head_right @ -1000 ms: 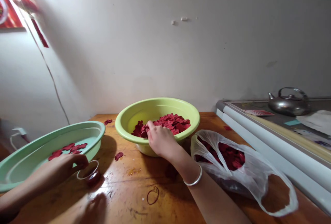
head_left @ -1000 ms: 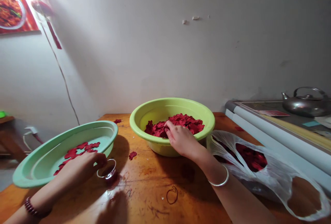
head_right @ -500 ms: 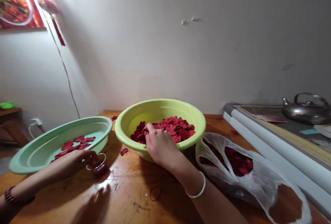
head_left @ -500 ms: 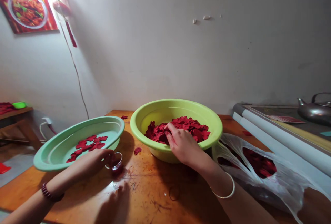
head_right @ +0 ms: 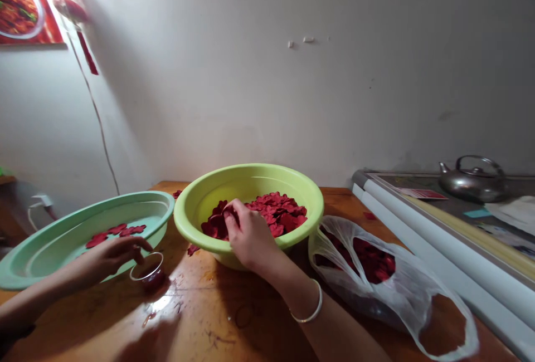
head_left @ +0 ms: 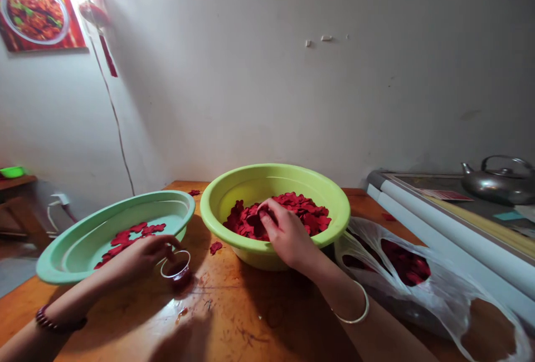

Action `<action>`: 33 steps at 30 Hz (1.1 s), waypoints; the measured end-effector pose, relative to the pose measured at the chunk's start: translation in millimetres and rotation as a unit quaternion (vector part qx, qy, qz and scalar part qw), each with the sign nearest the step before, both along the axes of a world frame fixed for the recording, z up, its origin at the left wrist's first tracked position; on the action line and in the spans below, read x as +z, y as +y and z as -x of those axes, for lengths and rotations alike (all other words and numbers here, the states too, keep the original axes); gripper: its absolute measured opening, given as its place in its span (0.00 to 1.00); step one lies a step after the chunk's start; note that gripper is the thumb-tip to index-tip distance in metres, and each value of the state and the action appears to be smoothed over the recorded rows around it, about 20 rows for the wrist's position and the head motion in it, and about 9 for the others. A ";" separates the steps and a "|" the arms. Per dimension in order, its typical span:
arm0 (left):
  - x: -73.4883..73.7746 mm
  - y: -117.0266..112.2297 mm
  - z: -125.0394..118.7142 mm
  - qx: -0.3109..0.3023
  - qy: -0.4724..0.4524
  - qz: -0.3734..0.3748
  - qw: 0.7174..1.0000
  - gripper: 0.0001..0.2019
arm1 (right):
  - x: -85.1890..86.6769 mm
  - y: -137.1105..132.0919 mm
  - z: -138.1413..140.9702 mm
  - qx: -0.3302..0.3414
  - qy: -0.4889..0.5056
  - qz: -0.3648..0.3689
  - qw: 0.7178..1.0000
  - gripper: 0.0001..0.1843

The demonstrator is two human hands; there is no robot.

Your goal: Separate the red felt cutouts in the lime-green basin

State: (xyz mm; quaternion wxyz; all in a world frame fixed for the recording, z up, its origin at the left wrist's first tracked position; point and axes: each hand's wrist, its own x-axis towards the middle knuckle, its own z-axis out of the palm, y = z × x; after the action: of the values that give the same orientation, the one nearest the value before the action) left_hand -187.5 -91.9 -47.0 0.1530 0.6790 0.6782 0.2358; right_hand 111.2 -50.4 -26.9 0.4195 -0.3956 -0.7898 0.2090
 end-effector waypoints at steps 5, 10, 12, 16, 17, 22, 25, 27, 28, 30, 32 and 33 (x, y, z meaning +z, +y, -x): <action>38.5 -10.7 -46.6 -0.028 -0.168 -0.144 0.975 0.18 | 2.8 18.1 -3.4 0.024 0.326 0.186 0.927 0.10; 60.1 1.8 -132.3 -0.163 -0.166 -0.273 0.934 0.13 | 18.6 25.5 -22.8 -0.016 0.432 0.286 0.855 0.06; 60.2 16.4 -161.6 -0.227 -0.090 -0.343 0.907 0.13 | 23.5 27.4 -31.6 -0.034 0.448 0.286 0.846 0.05; 52.4 45.5 -197.9 -0.272 -0.019 -0.433 0.859 0.17 | 29.0 31.4 -44.7 -0.036 0.490 0.294 0.820 0.03; 50.0 50.4 -202.5 -0.263 0.000 -0.443 0.857 0.17 | 30.0 31.8 -46.5 -0.034 0.506 0.297 0.809 0.04; 41.0 57.9 -204.6 -0.228 0.091 -0.489 0.837 0.16 | 33.6 30.2 -46.0 -0.032 0.554 0.307 0.773 0.02; 40.0 56.2 -197.3 -0.222 0.131 -0.510 0.821 0.14 | 31.9 29.6 -41.1 -0.042 0.556 0.296 0.776 0.04; 41.0 55.4 -192.5 -0.206 0.148 -0.510 0.822 0.12 | 28.7 30.7 -38.1 -0.049 0.552 0.276 0.786 0.06; 41.7 55.0 -190.6 -0.194 0.152 -0.509 0.824 0.11 | 26.8 31.4 -36.7 -0.057 0.547 0.258 0.795 0.07; 43.3 54.2 -188.3 -0.172 0.143 -0.520 0.824 0.11 | 23.3 32.3 -34.3 -0.076 0.532 0.212 0.816 0.08; 44.5 53.4 -187.8 -0.168 0.122 -0.544 0.813 0.12 | 21.2 31.6 -32.1 -0.084 0.517 0.177 0.833 0.09; 44.7 53.2 -188.1 -0.172 0.116 -0.554 0.806 0.13 | 20.9 30.5 -31.2 -0.078 0.512 0.170 0.838 0.09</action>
State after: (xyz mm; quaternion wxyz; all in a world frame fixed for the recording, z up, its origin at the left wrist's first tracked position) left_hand 0.6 -38.7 -2.3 -0.2908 0.7763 0.3167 0.4609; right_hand 142.4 -19.9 -5.9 0.7050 -0.3581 -0.3809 0.4792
